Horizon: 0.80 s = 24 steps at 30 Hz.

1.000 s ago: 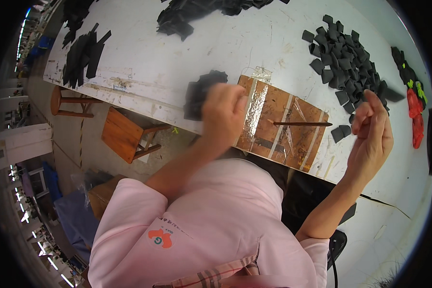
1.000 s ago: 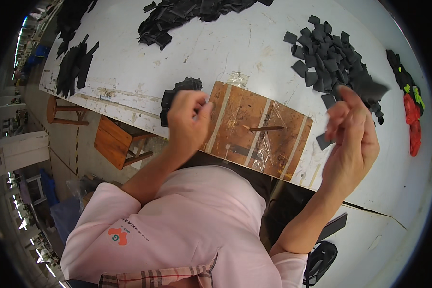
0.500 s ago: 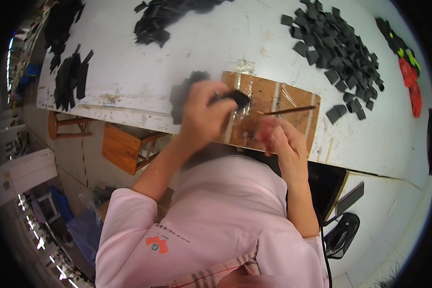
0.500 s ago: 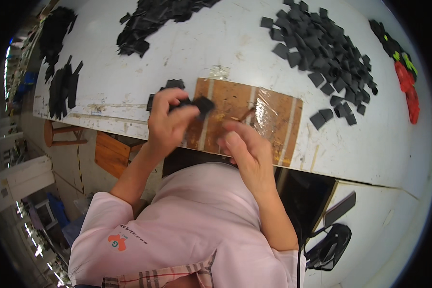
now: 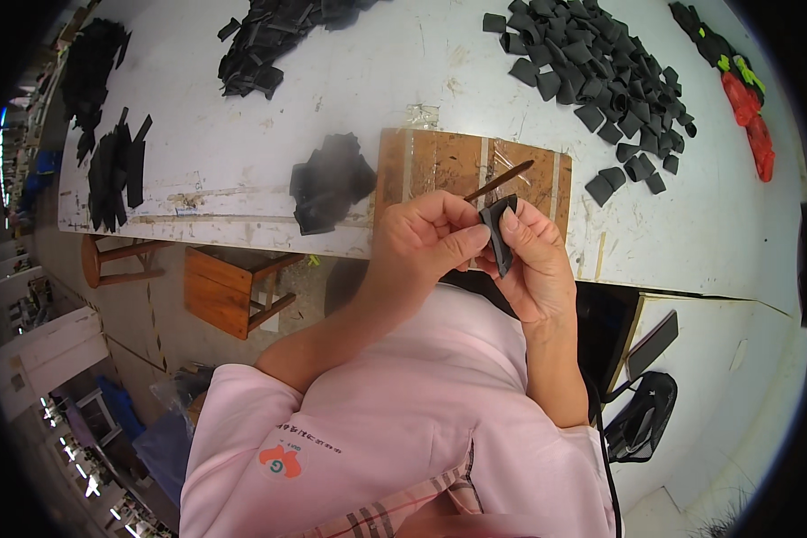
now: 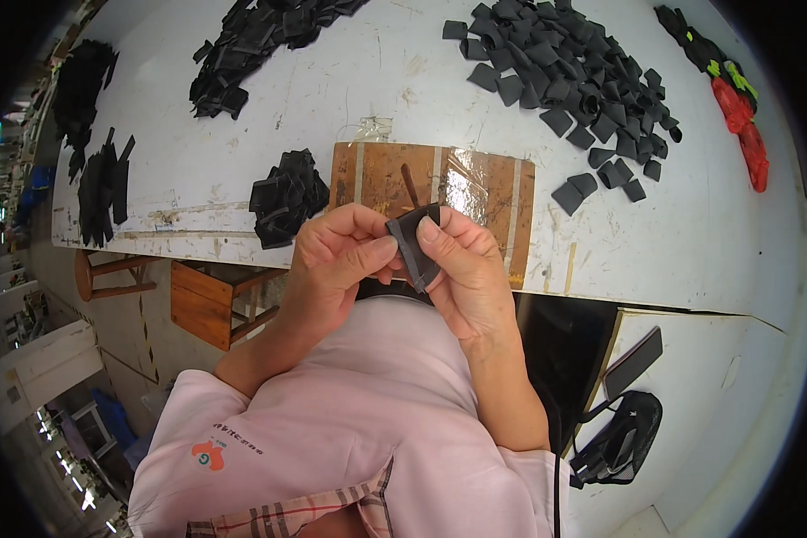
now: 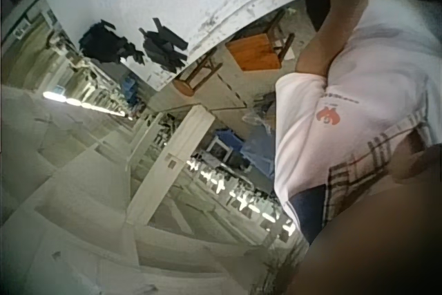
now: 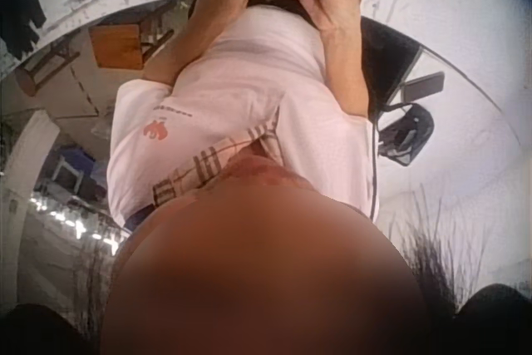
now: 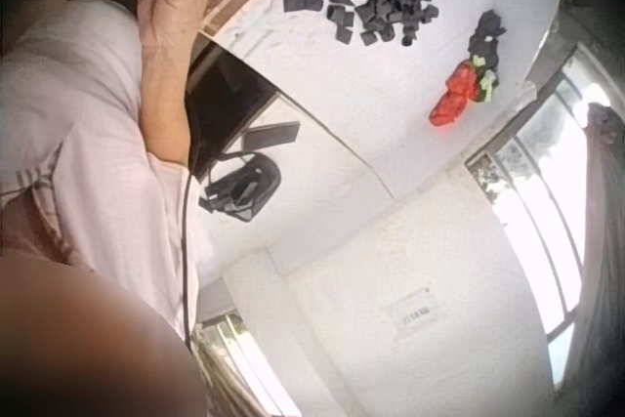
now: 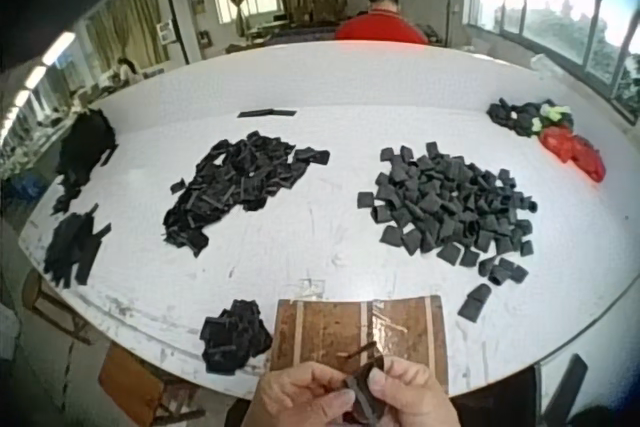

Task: Applying glue to small black rubber or plastic components and joining them together at a workbench.

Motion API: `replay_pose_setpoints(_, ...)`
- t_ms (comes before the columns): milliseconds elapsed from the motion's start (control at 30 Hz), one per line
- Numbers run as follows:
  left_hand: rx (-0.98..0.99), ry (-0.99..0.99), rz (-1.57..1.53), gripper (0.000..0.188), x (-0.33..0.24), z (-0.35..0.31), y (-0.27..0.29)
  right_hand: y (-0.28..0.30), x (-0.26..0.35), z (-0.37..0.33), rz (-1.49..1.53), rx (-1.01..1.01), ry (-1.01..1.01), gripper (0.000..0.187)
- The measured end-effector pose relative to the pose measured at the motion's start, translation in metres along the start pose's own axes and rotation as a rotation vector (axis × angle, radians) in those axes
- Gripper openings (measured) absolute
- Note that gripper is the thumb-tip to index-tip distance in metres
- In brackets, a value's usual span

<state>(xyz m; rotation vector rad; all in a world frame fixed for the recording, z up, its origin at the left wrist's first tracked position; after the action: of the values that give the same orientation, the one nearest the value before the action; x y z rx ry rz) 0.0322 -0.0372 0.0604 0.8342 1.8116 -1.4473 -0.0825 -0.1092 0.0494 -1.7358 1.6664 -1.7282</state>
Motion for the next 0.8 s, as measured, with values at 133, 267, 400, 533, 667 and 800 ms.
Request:
replay_pose_setpoints(133, -0.037, -0.017, 0.063, 0.006, -0.001, 0.002, -0.002, 0.006, -0.001, -0.001, -0.167, -0.021, -0.003, 0.010)
replay_pose_setpoints(267, -0.051, -0.017, 0.279, 0.004, 0.003, 0.005, 0.003, 0.004, 0.001, 0.000, -0.530, -0.075, 0.118, 0.010)
replay_pose_setpoints(400, -0.091, 0.012, 0.161, 0.004, 0.008, 0.006, 0.007, 0.003, 0.001, -0.003, -0.532, -0.063, 0.129, 0.010)
replay_pose_setpoints(533, -0.105, 0.068, 0.073, 0.003, 0.008, 0.006, 0.008, 0.011, -0.001, -0.001, -0.362, -0.050, 0.077, 0.008)
replay_pose_setpoints(667, -0.097, 0.074, 0.035, 0.004, 0.009, 0.005, 0.009, 0.008, 0.002, 0.000, -0.176, -0.009, 0.035, 0.013)
replay_pose_setpoints(800, -0.152, -0.004, 0.233, 0.003, 0.014, 0.006, 0.010, 0.003, 0.000, 0.000, -1.065, -0.217, 0.440, 0.018)
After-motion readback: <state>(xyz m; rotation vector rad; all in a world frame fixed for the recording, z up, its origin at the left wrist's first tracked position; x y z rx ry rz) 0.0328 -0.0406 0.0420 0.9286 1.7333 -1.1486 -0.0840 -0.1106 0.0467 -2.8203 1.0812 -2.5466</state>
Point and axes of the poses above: each hand's wrist, its own z-axis towards the middle knuckle, its own y-axis out of the back of the hand, x = y × z, the point moved 1 cm from there along z, towards the middle knuckle, and after that the axes turned 10 degrees about x, right-handed, at the moved point
